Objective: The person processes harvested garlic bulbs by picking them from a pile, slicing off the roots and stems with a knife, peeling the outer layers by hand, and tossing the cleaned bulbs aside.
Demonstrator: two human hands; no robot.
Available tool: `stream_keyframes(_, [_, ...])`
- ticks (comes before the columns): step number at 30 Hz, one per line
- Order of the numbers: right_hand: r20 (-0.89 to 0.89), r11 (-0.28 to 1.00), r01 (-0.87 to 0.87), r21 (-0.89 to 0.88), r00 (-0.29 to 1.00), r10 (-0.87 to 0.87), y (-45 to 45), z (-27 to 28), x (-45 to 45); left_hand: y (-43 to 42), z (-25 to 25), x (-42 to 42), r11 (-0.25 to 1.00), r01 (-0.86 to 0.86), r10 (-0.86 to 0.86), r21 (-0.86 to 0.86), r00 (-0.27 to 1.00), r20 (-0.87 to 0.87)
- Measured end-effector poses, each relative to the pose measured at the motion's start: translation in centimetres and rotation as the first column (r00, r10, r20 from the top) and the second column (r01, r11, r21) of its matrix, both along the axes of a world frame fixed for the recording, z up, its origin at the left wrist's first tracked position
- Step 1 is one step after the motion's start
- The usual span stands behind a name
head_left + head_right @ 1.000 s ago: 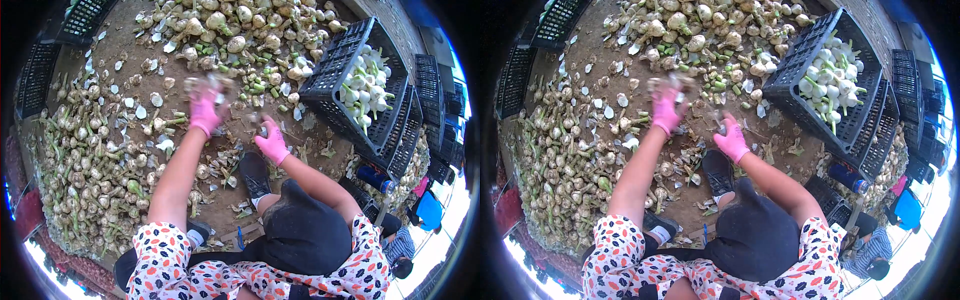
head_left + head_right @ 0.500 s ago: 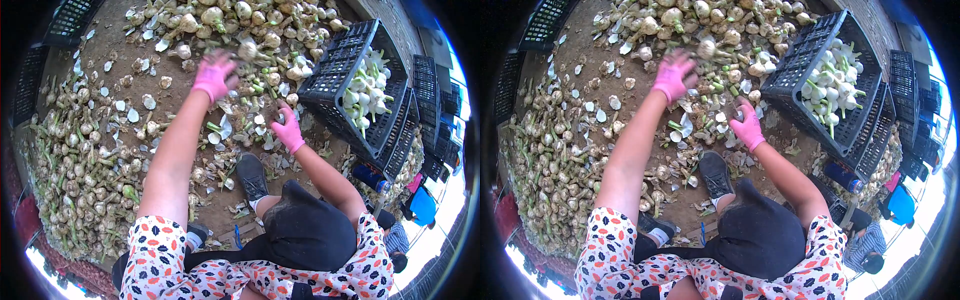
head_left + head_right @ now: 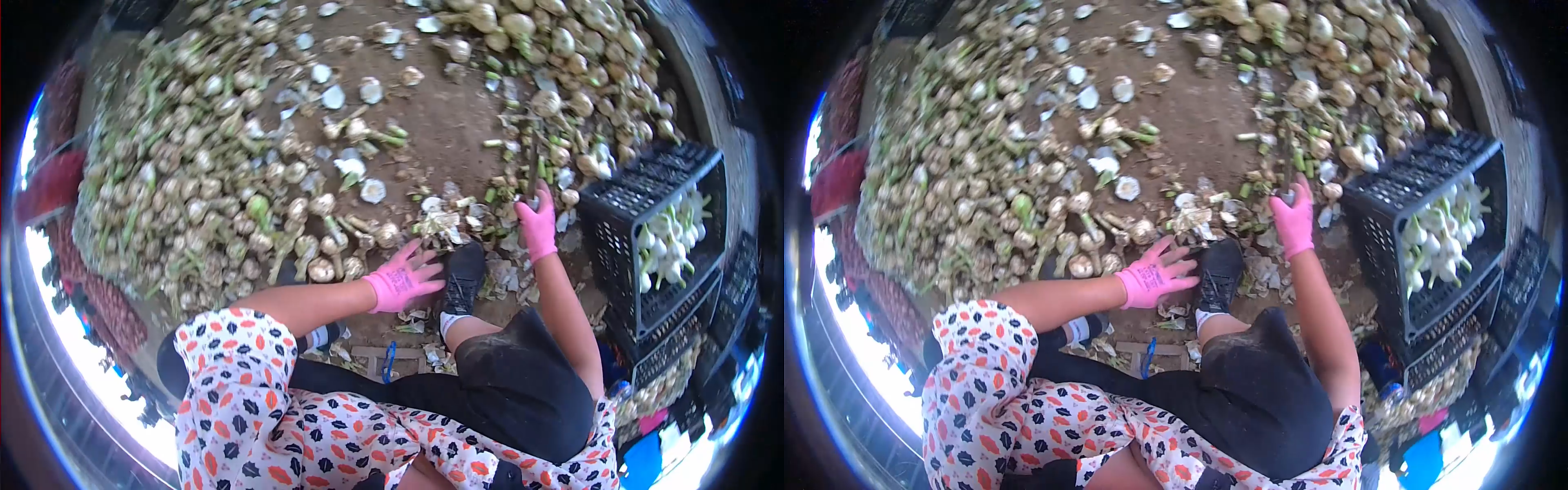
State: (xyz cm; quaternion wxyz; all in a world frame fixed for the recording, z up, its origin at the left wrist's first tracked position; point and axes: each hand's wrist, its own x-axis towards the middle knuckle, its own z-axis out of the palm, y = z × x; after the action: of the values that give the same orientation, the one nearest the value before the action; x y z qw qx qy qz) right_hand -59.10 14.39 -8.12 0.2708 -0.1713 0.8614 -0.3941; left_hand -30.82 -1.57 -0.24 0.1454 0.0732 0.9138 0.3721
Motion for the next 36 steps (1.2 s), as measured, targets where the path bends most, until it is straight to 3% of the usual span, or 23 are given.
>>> stream_keyframes(2, [0.049, 0.995, -0.07, 0.073, 0.997, 0.067, -1.2, 2.1, 0.1, -0.8, -1.4, 3.3, 0.96, 0.249, -0.249, -0.127, 0.968, 0.019])
stream_keyframes(4, [0.004, 0.994, -0.109, 0.007, 0.994, 0.109, -1.2, 0.7, 1.5, -3.0, -2.3, 5.3, 0.906, 0.357, -0.355, -0.226, 0.933, 0.049])
stream_keyframes(6, [-0.043, 0.986, -0.153, -0.07, 0.988, 0.15, -2.3, 0.3, 3.1, -5.4, -5.1, 7.8, 0.916, 0.321, -0.303, -0.24, 0.947, 0.112])
stream_keyframes(7, [0.189, 0.988, -0.128, -0.087, 0.972, 0.143, -2.7, 1.0, 4.1, -7.0, -3.0, 7.0, 0.891, 0.323, -0.267, -0.318, 0.941, 0.209])
stream_keyframes(8, [0.41, 0.991, -0.1, -0.089, 0.903, 0.128, -3.2, 1.8, 4.9, -8.5, -0.8, 5.9, 0.86, 0.333, -0.226, -0.387, 0.928, 0.297])
stream_keyframes(9, [0.531, 0.988, -0.135, -0.075, 0.833, 0.154, -3.8, 3.1, 5.4, -10.1, -1.1, 6.1, 0.835, 0.192, -0.049, -0.515, 0.959, 0.278])
stream_keyframes(11, [0.55, 0.985, -0.12, -0.125, 0.818, 0.169, -4.4, 4.4, 6.9, -13.7, -0.2, 5.0, 0.688, 0.136, 0.204, -0.712, 0.906, 0.37])
stream_keyframes(13, [0.623, 0.98, -0.057, -0.191, 0.764, 0.166, -4.5, 6.0, 8.1, -17.6, 3.8, 3.6, 0.562, 0.13, 0.363, -0.817, 0.849, 0.385])
stream_keyframes(14, [0.618, 0.981, -0.058, -0.183, 0.77, 0.16, -4.3, 6.6, 8.9, -19.3, 5.2, 5.0, 0.522, 0.026, 0.422, -0.853, 0.861, 0.284])
stream_keyframes(16, [0.648, 0.967, 0.037, -0.251, 0.749, 0.14, -4.3, 7.2, 9.9, -20.5, 6.3, 6.6, 0.417, -0.24, 0.652, -0.877, 0.751, 0.104])
stream_keyframes(20, [0.58, 0.956, 0.118, -0.268, 0.812, 0.063, -2.5, 5.8, 9.9, -19.5, 8.1, 8.6, 0.474, -0.408, 0.609, -0.78, 0.792, -0.044])
stream_keyframes(22, [0.522, 0.969, 0.155, -0.19, 0.852, -0.034, -1.9, 5.2, 8.9, -16.2, 8.4, 8.6, 0.577, -0.34, 0.584, -0.742, 0.807, 0.084])
stream_keyframes(24, [0.373, 0.988, 0.138, -0.072, 0.922, -0.101, -1.4, 4.3, 7.5, -12.7, 7.4, 8.1, 0.66, -0.25, 0.428, -0.709, 0.9, 0.081])
stream_keyframes(26, [0.328, 0.989, 0.131, -0.072, 0.939, -0.101, -0.9, 2.7, 6.5, -9.3, 4.8, 6.5, 0.777, -0.266, 0.383, -0.571, 0.919, 0.094])
stream_keyframes(28, [0.308, 0.996, 0.081, -0.033, 0.949, -0.067, -1.0, 1.8, 6.5, -6.5, 2.2, 4.2, 0.806, -0.288, 0.354, -0.517, 0.935, 0.031])
stream_keyframes(29, [0.266, 0.996, -0.014, 0.093, 0.964, -0.011, -2.1, 3.8, 6.7, -5.9, 0.7, 3.2, 0.811, -0.285, 0.348, -0.51, 0.937, 0.029])
stream_keyframes(32, [0.344, 0.998, -0.036, 0.046, 0.939, 0.018, -4.3, 5.6, 9.1, -5.8, -2.3, 0.8, 0.803, -0.382, 0.396, -0.458, 0.916, -0.069])
stream_keyframes(34, [0.446, 0.972, -0.233, 0.031, 0.873, 0.196, -5.4, 6.4, 10.2, -7.2, -3.1, -0.6, 0.767, -0.348, 0.401, -0.538, 0.916, -0.02])
stream_keyframes(35, [0.506, 0.957, -0.289, -0.011, 0.824, 0.254, -5.1, 5.9, 10.9, -8.0, -2.7, -1.2, 0.774, -0.4, 0.428, -0.49, 0.902, -0.06])
stream_keyframes(36, [0.559, 0.938, -0.341, -0.063, 0.767, 0.317, -4.9, 5.4, 11.4, -9.2, -2.2, -2.0, 0.754, -0.32, 0.44, -0.574, 0.894, 0.079])
